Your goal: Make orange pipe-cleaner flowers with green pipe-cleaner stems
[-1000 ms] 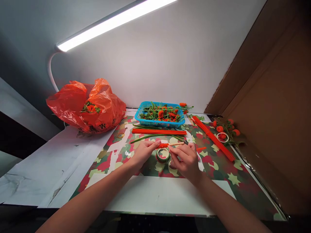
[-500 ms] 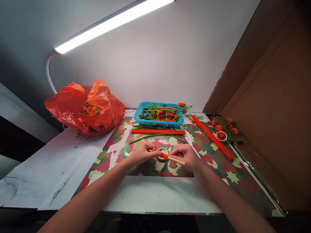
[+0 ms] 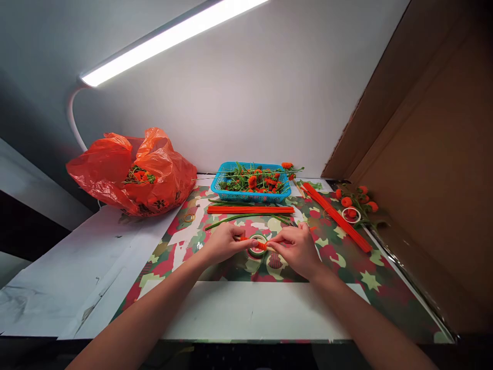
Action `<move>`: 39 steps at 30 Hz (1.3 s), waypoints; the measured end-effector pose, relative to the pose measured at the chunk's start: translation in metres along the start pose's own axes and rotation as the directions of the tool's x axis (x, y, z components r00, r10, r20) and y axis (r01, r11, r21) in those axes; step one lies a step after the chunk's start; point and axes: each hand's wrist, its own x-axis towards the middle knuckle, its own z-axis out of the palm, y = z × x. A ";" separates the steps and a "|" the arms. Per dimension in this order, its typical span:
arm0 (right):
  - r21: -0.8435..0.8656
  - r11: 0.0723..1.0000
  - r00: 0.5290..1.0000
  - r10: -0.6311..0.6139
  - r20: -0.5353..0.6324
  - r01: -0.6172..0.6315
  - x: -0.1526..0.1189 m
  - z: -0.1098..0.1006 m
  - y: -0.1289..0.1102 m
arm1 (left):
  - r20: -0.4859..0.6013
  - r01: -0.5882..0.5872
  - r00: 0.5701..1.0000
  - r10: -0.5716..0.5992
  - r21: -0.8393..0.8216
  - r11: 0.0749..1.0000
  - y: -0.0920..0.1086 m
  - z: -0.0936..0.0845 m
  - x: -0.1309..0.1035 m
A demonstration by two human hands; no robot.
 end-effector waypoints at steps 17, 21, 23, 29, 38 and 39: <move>-0.092 0.987 0.965 -0.148 -0.217 0.131 -0.009 0.014 -0.007 | -0.302 0.057 0.950 -0.076 -0.071 0.996 0.011 0.010 -0.005; -0.030 0.991 0.962 -0.135 -0.239 0.131 -0.011 0.017 -0.009 | -0.327 0.037 0.943 -0.054 -0.059 0.998 0.013 0.011 -0.007; -0.015 0.990 0.960 -0.142 -0.240 0.143 -0.011 0.017 -0.009 | -0.343 0.042 0.937 -0.065 -0.075 0.996 0.013 0.011 -0.008; -0.050 0.985 0.947 -0.171 -0.271 0.164 -0.010 0.015 -0.012 | -0.285 0.120 0.937 -0.203 -0.282 0.952 0.010 0.014 -0.005; 0.129 0.973 0.964 -0.161 -0.210 0.190 -0.008 0.007 -0.004 | 0.053 0.227 0.967 -0.248 -0.616 0.755 0.003 0.018 -0.002; 0.186 0.968 0.975 -0.134 -0.174 0.167 -0.006 0.005 -0.002 | 0.059 0.210 0.973 -0.221 -0.613 0.762 0.004 0.017 -0.001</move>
